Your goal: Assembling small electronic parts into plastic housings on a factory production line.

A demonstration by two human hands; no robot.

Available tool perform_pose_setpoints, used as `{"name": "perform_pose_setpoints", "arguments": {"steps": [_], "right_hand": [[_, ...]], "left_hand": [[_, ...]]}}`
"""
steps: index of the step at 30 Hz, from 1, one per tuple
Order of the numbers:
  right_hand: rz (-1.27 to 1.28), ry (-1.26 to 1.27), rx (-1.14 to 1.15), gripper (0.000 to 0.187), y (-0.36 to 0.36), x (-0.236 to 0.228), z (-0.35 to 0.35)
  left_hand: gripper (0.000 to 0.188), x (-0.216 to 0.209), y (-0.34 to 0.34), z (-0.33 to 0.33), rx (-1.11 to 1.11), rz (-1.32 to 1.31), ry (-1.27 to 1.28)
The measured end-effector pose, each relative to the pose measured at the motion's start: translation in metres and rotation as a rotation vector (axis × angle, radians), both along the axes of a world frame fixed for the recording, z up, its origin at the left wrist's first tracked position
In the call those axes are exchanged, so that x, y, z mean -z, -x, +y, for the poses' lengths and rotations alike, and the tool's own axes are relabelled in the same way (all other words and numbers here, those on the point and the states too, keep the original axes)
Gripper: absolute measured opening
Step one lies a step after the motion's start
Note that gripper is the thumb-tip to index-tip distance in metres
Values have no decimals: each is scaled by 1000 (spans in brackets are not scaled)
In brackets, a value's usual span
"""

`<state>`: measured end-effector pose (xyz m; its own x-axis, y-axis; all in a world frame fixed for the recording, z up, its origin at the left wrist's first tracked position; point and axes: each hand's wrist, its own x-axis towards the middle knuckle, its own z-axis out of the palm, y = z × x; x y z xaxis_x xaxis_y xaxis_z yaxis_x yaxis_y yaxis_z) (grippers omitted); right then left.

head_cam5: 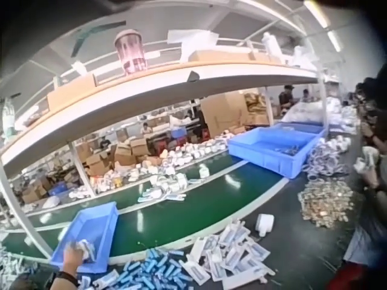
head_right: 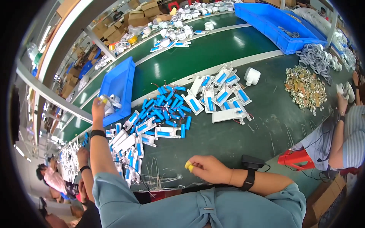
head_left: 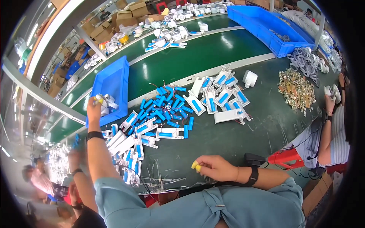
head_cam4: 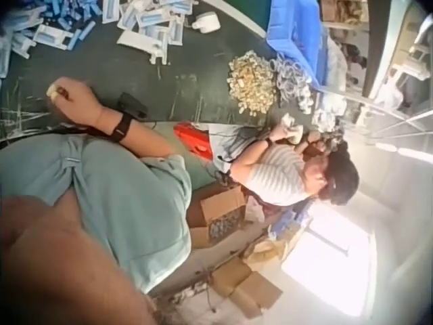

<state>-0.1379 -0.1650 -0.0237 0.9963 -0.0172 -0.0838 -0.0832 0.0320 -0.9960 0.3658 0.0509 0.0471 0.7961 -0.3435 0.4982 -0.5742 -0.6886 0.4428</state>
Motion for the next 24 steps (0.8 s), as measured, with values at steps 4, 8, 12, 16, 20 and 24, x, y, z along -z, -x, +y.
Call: {"name": "perform_pose_setpoints", "arguments": {"steps": [4,8,12,16,20,24], "right_hand": [[104,-191,55,21,3,9,-3],[15,-384,84,28,-31,13,-3],[-20,-681,224,38,-68,-4,3],[5,-1133,186,50,-73,-14,-9],[36,-928,311,36,-47,2,-42],[141,-670,537,29,-13,16,-68]], "left_hand": [[37,-63,51,9,128,95,-12],[33,-114,143,-5,473,270,167],[31,-108,213,-34,768,512,275],[34,-62,257,-61,947,764,272],[37,2,279,-81,984,965,299],[38,38,286,-87,867,827,43]]}}
